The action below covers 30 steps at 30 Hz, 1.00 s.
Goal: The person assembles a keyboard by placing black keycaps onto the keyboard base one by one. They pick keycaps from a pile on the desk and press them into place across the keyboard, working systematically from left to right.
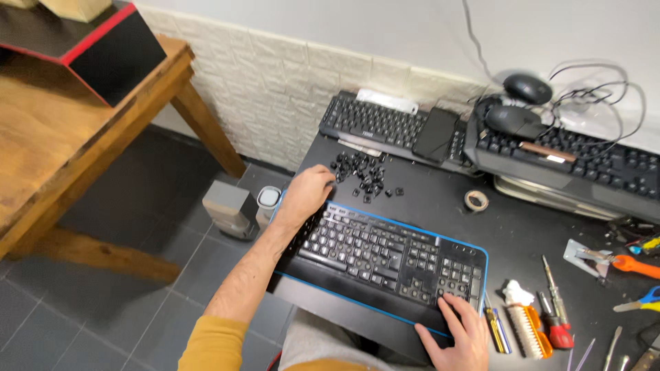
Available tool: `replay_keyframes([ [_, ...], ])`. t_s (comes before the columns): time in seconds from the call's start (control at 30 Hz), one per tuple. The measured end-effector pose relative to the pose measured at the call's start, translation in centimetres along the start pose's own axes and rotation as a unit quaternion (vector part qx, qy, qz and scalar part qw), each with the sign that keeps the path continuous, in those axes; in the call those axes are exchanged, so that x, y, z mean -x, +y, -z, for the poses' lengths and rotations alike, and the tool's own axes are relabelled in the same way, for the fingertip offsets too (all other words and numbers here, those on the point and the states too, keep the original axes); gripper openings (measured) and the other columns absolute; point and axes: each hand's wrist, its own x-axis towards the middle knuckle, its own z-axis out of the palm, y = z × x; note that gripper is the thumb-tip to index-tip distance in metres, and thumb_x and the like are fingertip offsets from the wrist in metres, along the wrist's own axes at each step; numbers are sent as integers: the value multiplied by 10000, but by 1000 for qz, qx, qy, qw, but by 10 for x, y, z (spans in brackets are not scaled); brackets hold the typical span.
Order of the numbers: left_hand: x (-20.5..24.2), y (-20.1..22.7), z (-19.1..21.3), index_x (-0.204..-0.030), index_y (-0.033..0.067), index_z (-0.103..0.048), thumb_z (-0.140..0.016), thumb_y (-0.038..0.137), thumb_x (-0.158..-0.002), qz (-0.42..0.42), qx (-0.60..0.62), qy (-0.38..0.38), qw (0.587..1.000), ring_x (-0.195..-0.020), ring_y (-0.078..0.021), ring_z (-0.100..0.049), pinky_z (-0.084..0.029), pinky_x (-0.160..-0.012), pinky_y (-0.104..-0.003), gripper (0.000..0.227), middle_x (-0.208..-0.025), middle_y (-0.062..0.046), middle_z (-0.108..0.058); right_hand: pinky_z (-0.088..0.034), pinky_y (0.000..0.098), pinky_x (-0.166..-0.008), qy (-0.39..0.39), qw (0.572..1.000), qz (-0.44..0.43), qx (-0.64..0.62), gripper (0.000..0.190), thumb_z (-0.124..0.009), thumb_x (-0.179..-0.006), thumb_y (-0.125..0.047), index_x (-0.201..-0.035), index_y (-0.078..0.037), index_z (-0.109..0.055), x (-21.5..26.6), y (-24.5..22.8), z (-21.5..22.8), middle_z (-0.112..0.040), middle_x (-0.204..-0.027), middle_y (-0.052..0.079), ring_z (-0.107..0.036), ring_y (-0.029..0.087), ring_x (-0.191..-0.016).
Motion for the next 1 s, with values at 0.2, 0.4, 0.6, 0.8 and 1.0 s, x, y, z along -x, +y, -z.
replay_keyframes([
  [0.2,-30,-17,-30,-831,88,-813,-657,63,-843,12,-97,-48,994,-777,-313,-719,-588,-725,-455,159,-900,-74,-692,-537,443,-978,-23,998,-54,26,654,-856,-646,-528,-1183,-168,-760,7,8,-11,-717,-1281,-12,-681,220,-1197],
  [0.4,-34,-18,-36,-776,75,-772,-641,61,-857,35,-114,-53,991,-712,-337,-709,-590,-654,-482,155,-840,-85,-649,-551,390,-968,-42,996,-52,56,660,-824,-646,-578,-1186,-202,-762,16,27,-24,-712,-1284,-59,-686,155,-1188],
  [0.6,-33,-6,-23,-814,66,-751,-606,-25,-817,85,-101,-98,986,-777,-323,-732,-607,-748,-462,172,-910,-83,-686,-543,377,-985,-92,992,-43,69,717,-781,-667,-697,-1225,-247,-744,31,58,-43,-691,-1326,-84,-661,138,-1236],
  [0.8,-22,17,13,-1063,83,-729,-616,14,-862,123,-8,-82,989,-880,-329,-713,-598,-797,-459,241,-1035,-106,-652,-544,395,-978,-61,996,-50,45,667,-811,-658,-613,-1196,-223,-756,21,40,-32,-704,-1297,-70,-676,151,-1210],
  [1.0,1,27,37,-1014,119,-840,-712,128,-797,166,261,33,950,-837,-107,-751,-606,-826,-230,252,-1041,-15,-790,-543,407,-993,-15,997,-51,47,629,-851,-622,-532,-1157,-210,-770,16,27,-27,-719,-1249,-48,-700,181,-1147],
])
